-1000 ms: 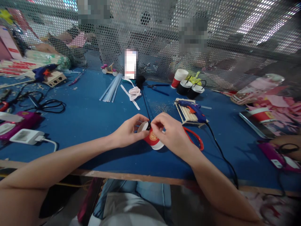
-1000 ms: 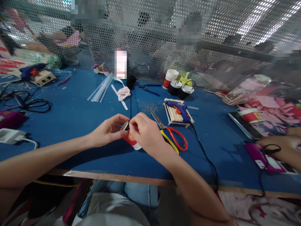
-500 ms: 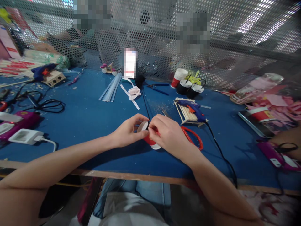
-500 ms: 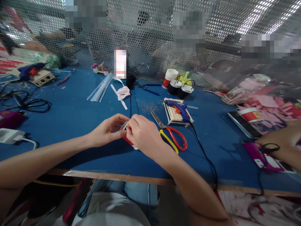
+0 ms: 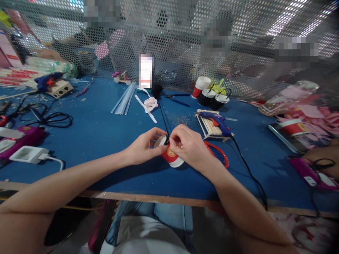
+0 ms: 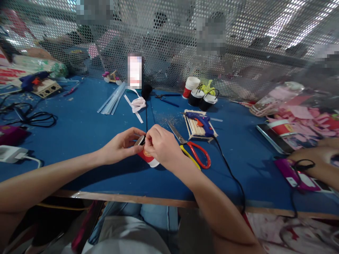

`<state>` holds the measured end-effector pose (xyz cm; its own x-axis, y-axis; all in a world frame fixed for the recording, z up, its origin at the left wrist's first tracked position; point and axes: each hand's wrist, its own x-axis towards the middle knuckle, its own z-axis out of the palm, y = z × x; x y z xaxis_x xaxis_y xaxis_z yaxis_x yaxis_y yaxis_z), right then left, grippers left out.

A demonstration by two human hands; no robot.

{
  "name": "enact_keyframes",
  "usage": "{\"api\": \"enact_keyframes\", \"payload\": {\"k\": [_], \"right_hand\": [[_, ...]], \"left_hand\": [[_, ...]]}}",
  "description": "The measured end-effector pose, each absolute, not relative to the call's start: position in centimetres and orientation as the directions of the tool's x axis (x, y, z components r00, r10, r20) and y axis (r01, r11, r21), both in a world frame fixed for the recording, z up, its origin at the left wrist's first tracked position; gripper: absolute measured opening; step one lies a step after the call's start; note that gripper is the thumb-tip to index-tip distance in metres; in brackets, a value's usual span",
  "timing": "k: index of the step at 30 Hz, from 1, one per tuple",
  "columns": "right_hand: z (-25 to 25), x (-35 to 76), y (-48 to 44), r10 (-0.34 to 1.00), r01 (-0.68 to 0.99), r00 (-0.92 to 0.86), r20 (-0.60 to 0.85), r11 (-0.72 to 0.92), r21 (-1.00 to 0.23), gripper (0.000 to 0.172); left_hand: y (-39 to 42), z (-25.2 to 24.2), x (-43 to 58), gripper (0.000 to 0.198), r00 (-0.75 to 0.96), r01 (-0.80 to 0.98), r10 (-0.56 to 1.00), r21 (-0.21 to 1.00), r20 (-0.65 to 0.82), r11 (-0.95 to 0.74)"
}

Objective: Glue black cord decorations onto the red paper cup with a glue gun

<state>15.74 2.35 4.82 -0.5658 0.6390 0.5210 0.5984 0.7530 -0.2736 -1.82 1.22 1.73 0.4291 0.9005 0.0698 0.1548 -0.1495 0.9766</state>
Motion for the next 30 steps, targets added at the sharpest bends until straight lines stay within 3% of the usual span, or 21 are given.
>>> {"api": "enact_keyframes", "payload": {"k": [4,8,10,15,18,21,25,30], "right_hand": [[4.6,16.6,3.2,0.727,0.583,-0.388,0.567,0.67,-0.46,0.009],[4.3,17.7,4.4,0.867,0.548,-0.196,0.458,0.485,-0.682,0.003],[4.3,18.1,4.8,0.896,0.596,-0.187,0.403,0.429,-0.678,0.005],[4.2,17.9,5.1,0.929,0.737,-0.227,0.292,0.36,-0.573,0.03],[4.1,17.2,4.7,0.897,0.628,-0.386,0.216,0.427,-0.65,0.028],[3.8,16.6,4.4,0.866,0.486,-0.485,0.124,0.384,-0.785,0.027],[3.5,16.2,4.1,0.892,0.242,-0.438,0.114,0.24,-0.94,0.023],[4.0,16.3,4.2,0.914,0.098,-0.4,0.062,0.11,-0.989,0.017]], "left_hand": [[1.3,1.7,-1.8,0.035,0.424,0.169,0.903,0.973,0.07,-0.155],[1.3,1.7,-1.8,0.034,0.422,0.192,0.905,0.971,0.047,-0.14],[1.3,1.7,-1.8,0.034,0.429,0.185,0.902,0.973,0.05,-0.142],[1.3,1.6,-1.9,0.034,0.435,0.174,0.897,0.971,0.073,-0.164],[1.3,1.3,-1.9,0.036,0.438,0.171,0.893,0.965,0.106,-0.198],[1.3,1.2,-1.9,0.038,0.448,0.142,0.876,0.953,0.179,-0.268],[1.3,1.3,-2.0,0.042,0.487,0.112,0.834,0.929,0.258,-0.353],[1.2,1.3,-2.1,0.05,0.522,0.137,0.798,0.894,0.301,-0.427]]}}
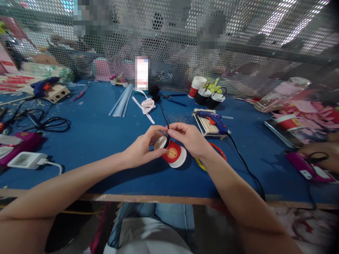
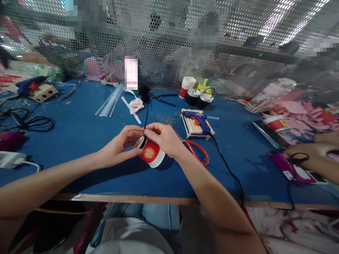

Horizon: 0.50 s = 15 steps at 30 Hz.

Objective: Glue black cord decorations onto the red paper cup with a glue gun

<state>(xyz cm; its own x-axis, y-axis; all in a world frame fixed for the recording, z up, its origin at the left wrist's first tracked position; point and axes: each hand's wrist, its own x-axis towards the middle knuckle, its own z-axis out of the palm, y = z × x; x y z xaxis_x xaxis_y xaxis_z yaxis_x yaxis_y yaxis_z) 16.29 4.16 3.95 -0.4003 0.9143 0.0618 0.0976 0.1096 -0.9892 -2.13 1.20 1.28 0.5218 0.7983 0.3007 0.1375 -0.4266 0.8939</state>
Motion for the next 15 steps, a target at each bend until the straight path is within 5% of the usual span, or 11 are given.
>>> {"api": "enact_keyframes", "payload": {"k": [11,15], "right_hand": [[5.7,15.2,5.5,0.885,0.224,-0.447,0.132,0.254,-0.941,0.014],[5.5,14.9,6.7,0.893,0.468,-0.434,0.123,0.339,-0.816,0.009]], "left_hand": [[1.2,1.8,-2.4,0.043,0.59,0.298,0.73,0.748,0.345,-0.594],[1.3,1.8,-2.4,0.042,0.553,0.319,0.787,0.802,0.275,-0.505]]}}
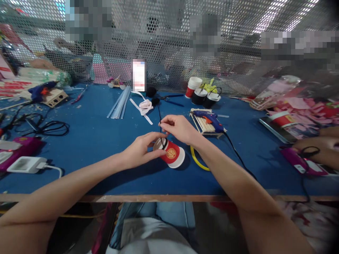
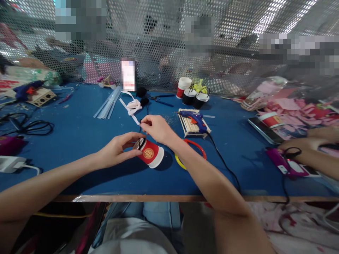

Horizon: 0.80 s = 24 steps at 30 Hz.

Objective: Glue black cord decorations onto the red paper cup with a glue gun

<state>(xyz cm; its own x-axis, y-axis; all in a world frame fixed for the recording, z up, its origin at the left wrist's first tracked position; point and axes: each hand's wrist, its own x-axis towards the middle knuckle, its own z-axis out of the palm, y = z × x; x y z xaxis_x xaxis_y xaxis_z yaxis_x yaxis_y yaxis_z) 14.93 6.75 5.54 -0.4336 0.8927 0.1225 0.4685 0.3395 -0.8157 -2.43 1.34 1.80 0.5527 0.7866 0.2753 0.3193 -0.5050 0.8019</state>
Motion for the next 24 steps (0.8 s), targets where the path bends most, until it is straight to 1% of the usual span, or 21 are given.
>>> {"api": "enact_keyframes", "payload": {"k": [2,4,7,9,10,11,12,14,16,17,19,24], "right_hand": [[5.6,15.6,7.3,0.914,0.618,-0.381,0.139,0.364,-0.697,0.017],[5.9,17.0,7.9,0.933,0.706,-0.301,0.197,0.357,-0.611,0.024],[6.9,20.5,8.9,0.937,0.752,-0.142,0.318,0.311,-0.582,0.029],[7.4,23.4,9.6,0.906,0.804,-0.004,0.423,0.254,-0.538,0.031],[7.5,24.8,10.0,0.892,0.836,0.047,0.45,0.211,-0.506,0.032],[7.5,26.1,10.3,0.891,0.87,0.071,0.449,0.164,-0.464,0.032],[7.3,27.2,10.5,0.905,0.906,0.085,0.416,0.104,-0.41,0.032],[6.5,28.7,10.8,0.955,0.966,0.078,0.287,-0.002,-0.257,0.031],[5.4,29.3,10.9,0.984,0.992,0.067,0.168,-0.047,-0.118,0.029],[5.0,29.4,10.9,0.989,0.996,0.065,0.135,-0.055,-0.077,0.029],[4.1,29.4,11.0,0.989,0.996,0.078,0.128,-0.071,-0.055,0.028],[3.3,29.4,11.2,0.977,0.989,0.13,0.167,-0.115,-0.095,0.033]], "left_hand": [[1.4,1.8,-2.4,0.043,0.541,0.309,0.805,0.833,0.243,-0.459],[1.5,1.9,-2.4,0.045,0.53,0.292,0.819,0.859,0.22,-0.42],[1.6,1.9,-2.3,0.046,0.518,0.278,0.835,0.886,0.187,-0.371],[1.6,1.9,-2.4,0.046,0.51,0.276,0.842,0.894,0.175,-0.353],[1.7,1.8,-2.4,0.046,0.509,0.273,0.843,0.897,0.171,-0.347],[1.7,1.8,-2.5,0.046,0.512,0.266,0.842,0.901,0.169,-0.343],[1.8,1.8,-2.5,0.047,0.516,0.262,0.841,0.904,0.165,-0.338],[2.0,1.7,-2.7,0.048,0.522,0.265,0.839,0.906,0.152,-0.329],[2.1,1.8,-2.8,0.05,0.522,0.278,0.842,0.907,0.133,-0.316],[2.1,1.8,-2.9,0.05,0.522,0.283,0.844,0.908,0.124,-0.309],[2.2,1.8,-2.9,0.051,0.52,0.291,0.847,0.909,0.111,-0.298],[2.2,2.0,-2.8,0.053,0.513,0.301,0.852,0.906,0.109,-0.297]]}}
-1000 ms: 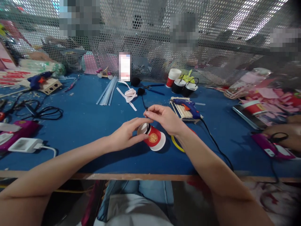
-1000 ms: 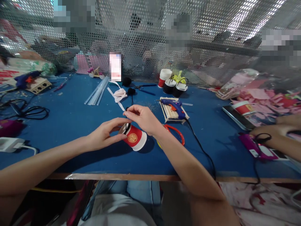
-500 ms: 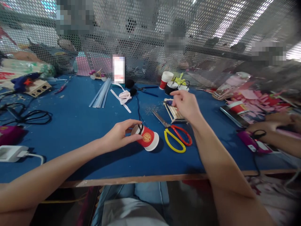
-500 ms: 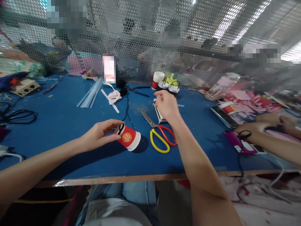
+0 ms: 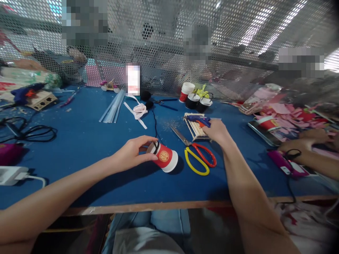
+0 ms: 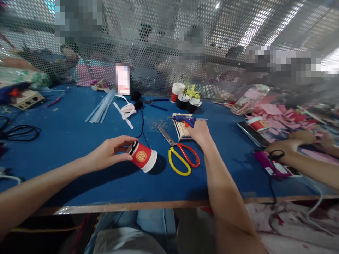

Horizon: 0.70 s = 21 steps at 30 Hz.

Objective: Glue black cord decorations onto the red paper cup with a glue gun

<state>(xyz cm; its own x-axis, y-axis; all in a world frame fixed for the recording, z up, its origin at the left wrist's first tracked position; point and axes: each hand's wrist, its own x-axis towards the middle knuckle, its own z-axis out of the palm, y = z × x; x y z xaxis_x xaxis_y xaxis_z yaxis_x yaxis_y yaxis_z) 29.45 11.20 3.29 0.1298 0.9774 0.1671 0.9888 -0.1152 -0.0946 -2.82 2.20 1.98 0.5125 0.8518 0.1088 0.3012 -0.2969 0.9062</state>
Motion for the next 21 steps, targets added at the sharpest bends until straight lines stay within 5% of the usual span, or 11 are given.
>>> {"api": "enact_keyframes", "payload": {"k": [3,6,11,13,15,21], "right_hand": [[3.1,29.7,11.1,0.951,0.965,0.22,0.216,-0.18,-0.189,0.044],[3.0,29.6,10.8,0.889,0.869,0.36,0.282,-0.21,-0.447,0.052],[4.7,28.0,8.5,0.936,0.518,0.275,0.221,0.05,-0.854,0.02],[5.9,26.8,6.9,0.974,0.452,0.11,0.198,0.128,-0.883,0.011],[6.7,25.5,5.3,0.981,0.486,-0.069,0.179,0.19,-0.853,0.021],[5.6,21.8,2.2,0.964,0.459,-0.233,0.128,0.225,-0.86,0.023]], "left_hand": [[2.2,2.1,-2.8,0.052,0.517,0.309,0.848,0.899,0.116,-0.312],[2.2,2.0,-2.8,0.053,0.526,0.316,0.84,0.887,0.131,-0.337],[2.3,1.7,-2.9,0.053,0.517,0.294,0.838,0.883,0.174,-0.365],[2.6,1.5,-3.0,0.051,0.496,0.273,0.845,0.887,0.201,-0.372],[2.9,1.4,-3.1,0.05,0.467,0.252,0.853,0.888,0.235,-0.383],[4.2,1.0,-3.7,0.049,0.402,0.192,0.879,0.915,0.256,-0.355]]}}
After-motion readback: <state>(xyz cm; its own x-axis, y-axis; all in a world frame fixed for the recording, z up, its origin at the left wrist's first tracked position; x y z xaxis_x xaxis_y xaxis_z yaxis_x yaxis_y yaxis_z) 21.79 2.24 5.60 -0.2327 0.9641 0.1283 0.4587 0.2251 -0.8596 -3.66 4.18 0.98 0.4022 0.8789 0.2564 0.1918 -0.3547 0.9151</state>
